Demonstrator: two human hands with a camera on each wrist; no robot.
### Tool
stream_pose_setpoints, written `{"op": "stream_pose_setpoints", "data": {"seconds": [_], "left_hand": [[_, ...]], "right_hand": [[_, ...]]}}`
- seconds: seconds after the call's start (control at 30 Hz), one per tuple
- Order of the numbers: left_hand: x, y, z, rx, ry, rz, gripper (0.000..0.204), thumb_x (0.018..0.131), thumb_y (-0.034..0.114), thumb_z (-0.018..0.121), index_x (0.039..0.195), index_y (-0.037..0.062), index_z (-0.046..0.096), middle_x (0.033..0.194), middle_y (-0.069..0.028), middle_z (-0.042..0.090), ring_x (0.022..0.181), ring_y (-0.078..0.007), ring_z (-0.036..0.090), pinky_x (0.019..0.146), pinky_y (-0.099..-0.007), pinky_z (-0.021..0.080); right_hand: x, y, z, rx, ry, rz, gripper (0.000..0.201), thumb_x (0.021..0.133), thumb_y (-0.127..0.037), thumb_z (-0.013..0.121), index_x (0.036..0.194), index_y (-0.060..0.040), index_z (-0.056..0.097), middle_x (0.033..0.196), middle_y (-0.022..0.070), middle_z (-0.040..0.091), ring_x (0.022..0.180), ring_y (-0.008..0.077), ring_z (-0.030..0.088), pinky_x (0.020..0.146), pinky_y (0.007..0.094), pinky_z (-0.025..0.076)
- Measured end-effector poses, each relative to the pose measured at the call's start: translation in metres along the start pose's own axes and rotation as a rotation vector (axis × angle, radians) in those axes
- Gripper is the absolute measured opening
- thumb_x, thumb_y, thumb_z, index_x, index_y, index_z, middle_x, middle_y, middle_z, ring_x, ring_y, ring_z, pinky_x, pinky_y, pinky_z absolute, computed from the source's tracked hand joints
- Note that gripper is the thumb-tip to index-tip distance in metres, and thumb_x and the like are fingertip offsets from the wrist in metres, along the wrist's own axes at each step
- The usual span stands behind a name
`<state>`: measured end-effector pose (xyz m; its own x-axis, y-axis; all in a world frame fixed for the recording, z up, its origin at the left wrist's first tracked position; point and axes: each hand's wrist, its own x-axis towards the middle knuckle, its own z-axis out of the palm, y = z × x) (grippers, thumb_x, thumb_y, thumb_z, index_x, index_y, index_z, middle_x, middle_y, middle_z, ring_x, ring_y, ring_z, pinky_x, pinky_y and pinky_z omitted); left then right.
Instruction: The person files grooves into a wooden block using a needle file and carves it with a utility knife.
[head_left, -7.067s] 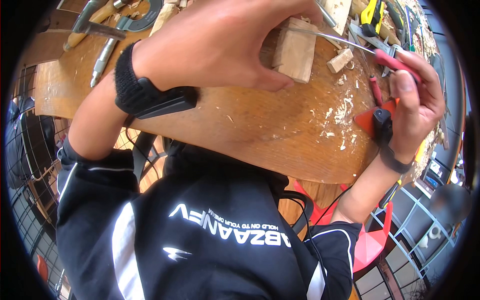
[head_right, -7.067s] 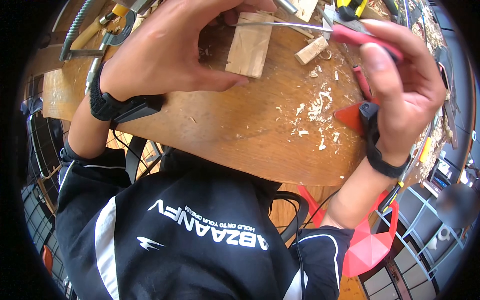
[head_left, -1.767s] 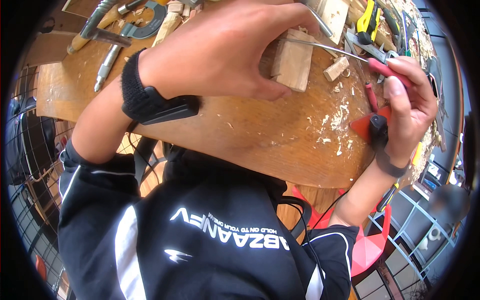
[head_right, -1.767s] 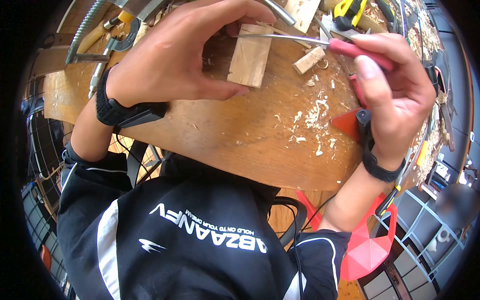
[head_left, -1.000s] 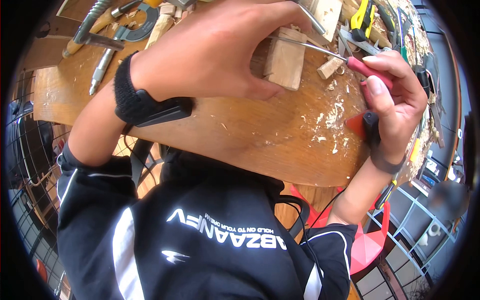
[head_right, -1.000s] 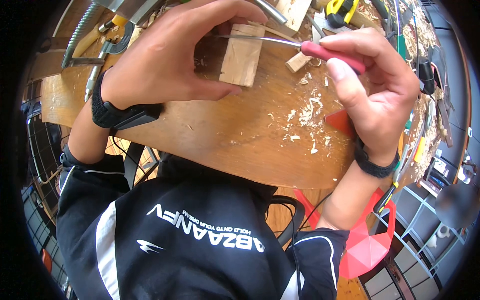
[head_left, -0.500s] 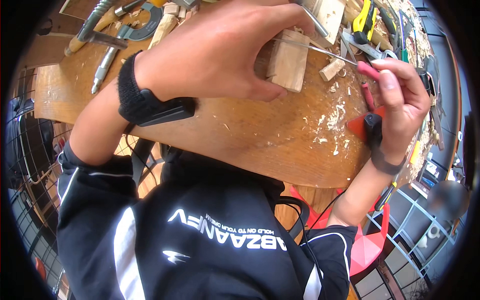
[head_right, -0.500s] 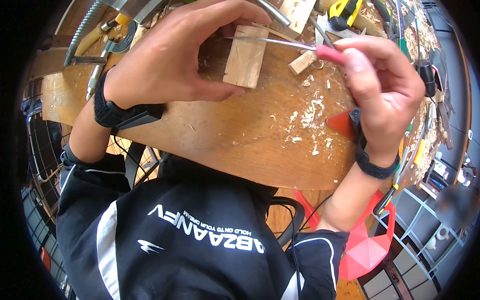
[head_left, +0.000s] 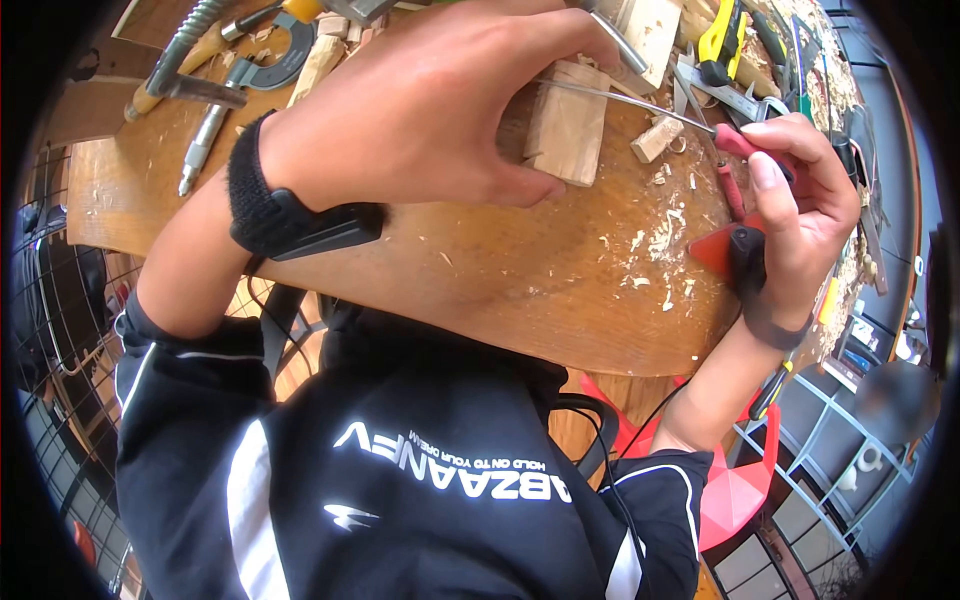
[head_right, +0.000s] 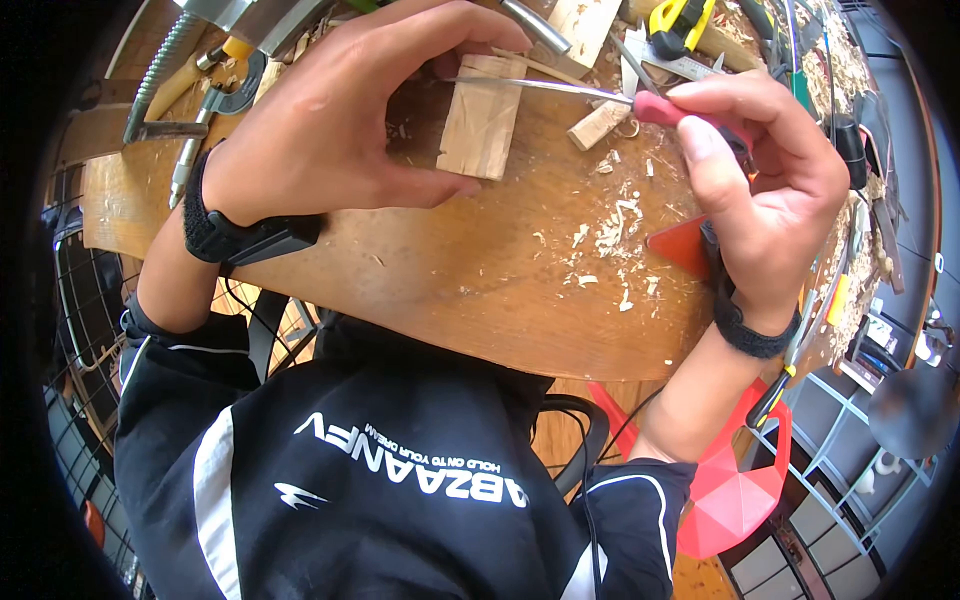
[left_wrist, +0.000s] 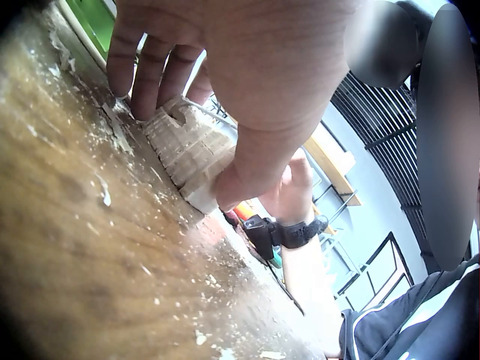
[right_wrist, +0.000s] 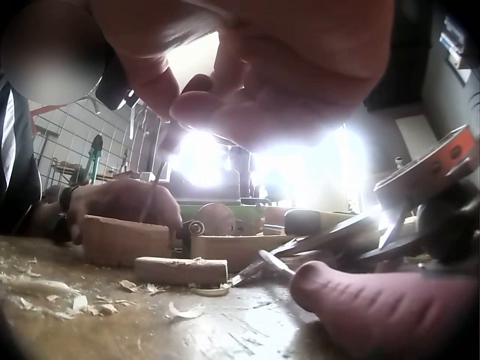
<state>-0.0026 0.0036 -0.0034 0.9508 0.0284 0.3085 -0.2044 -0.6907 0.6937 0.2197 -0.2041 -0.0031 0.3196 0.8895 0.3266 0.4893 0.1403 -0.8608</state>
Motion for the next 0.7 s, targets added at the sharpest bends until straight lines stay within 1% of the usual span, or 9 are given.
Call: {"op": "stream_pose_setpoints", "data": {"seconds": [0.1,0.17,0.27,0.37,0.5,0.57,0.6,0.63,0.7], "left_hand": [[0.001,-0.006,0.002,0.032,-0.014,-0.008,0.072,0.074,0.02,0.089,0.131,0.0002,0.052,0.118,-0.0212,0.06,0.11,-0.0352,0.062,0.092,-0.0412,0.053],[0.003,-0.023,0.01,-0.08,-0.039,-0.044,0.072,0.074,0.02,0.089,0.131,0.0001,0.052,0.118,-0.0213,0.06,0.111,-0.035,0.061,0.093,-0.0413,0.053],[-0.003,-0.003,0.0,-0.021,0.01,0.032,0.071,0.074,0.02,0.089,0.131,0.0001,0.051,0.118,-0.0214,0.06,0.111,-0.035,0.061,0.093,-0.0413,0.053],[-0.002,-0.003,0.001,-0.028,0.018,0.04,0.071,0.074,0.019,0.089,0.131,0.0,0.052,0.118,-0.0216,0.06,0.11,-0.0351,0.061,0.093,-0.0413,0.053],[-0.003,-0.002,0.001,-0.009,0.018,0.029,0.071,0.074,0.019,0.089,0.132,-0.0001,0.052,0.117,-0.0215,0.06,0.109,-0.035,0.061,0.092,-0.0413,0.053],[-0.002,-0.002,0.0,-0.034,0.005,0.01,0.072,0.074,0.019,0.089,0.132,-0.0002,0.052,0.117,-0.0211,0.059,0.109,-0.0349,0.061,0.092,-0.0412,0.053],[-0.002,-0.002,0.0,-0.037,0.003,0.011,0.072,0.074,0.019,0.089,0.132,-0.0002,0.052,0.117,-0.0211,0.059,0.109,-0.0349,0.061,0.092,-0.0412,0.053],[-0.002,-0.003,0.001,-0.025,0.006,0.033,0.072,0.074,0.019,0.089,0.132,-0.0002,0.052,0.117,-0.021,0.059,0.108,-0.035,0.061,0.092,-0.0411,0.053],[-0.001,-0.004,0.002,-0.012,0.01,0.055,0.072,0.074,0.019,0.089,0.132,-0.0002,0.051,0.117,-0.0208,0.059,0.108,-0.035,0.061,0.092,-0.0411,0.053]], "right_hand": [[0.001,0.006,0.0,-0.027,-0.066,-0.04,0.02,0.087,0.006,0.063,0.106,0.0055,0.068,0.1,0.0079,0.067,0.087,0.0117,0.067,0.081,0.0234,0.051],[0.001,0.001,-0.003,-0.075,-0.115,-0.036,0.019,0.087,0.004,0.062,0.105,0.0048,0.068,0.099,0.0084,0.067,0.088,0.0132,0.067,0.082,0.0241,0.052],[0.001,0.007,-0.01,-0.003,0.0,-0.103,0.017,0.088,-0.001,0.061,0.103,0.004,0.068,0.099,0.0093,0.067,0.087,0.0133,0.066,0.081,0.0247,0.051],[0.001,0.008,-0.005,-0.065,-0.069,-0.062,0.019,0.089,-0.001,0.061,0.106,0.0057,0.068,0.1,0.0108,0.067,0.09,0.0169,0.069,0.085,0.0279,0.054],[0.002,-0.002,-0.004,-0.076,-0.07,-0.095,0.02,0.089,0.0,0.062,0.107,0.0062,0.068,0.101,0.0109,0.067,0.091,0.0186,0.07,0.086,0.0285,0.054],[0.0,0.0,-0.008,0.024,0.02,-0.067,0.02,0.089,0.001,0.063,0.107,0.0064,0.068,0.1,0.0113,0.067,0.093,0.0196,0.071,0.086,0.0288,0.054],[0.004,0.003,-0.006,0.036,-0.06,-0.118,0.02,0.089,0.001,0.063,0.108,0.0064,0.068,0.101,0.0107,0.067,0.095,0.0188,0.07,0.088,0.0291,0.054],[0.003,0.002,-0.004,-0.107,-0.084,-0.1,0.021,0.089,0.001,0.064,0.109,0.0057,0.068,0.101,0.0096,0.067,0.093,0.0162,0.068,0.087,0.0274,0.053],[0.004,-0.002,0.005,-0.133,-0.105,-0.103,0.021,0.088,0.001,0.065,0.109,0.005,0.069,0.1,0.0082,0.068,0.089,0.0136,0.065,0.083,0.0253,0.05]]}}
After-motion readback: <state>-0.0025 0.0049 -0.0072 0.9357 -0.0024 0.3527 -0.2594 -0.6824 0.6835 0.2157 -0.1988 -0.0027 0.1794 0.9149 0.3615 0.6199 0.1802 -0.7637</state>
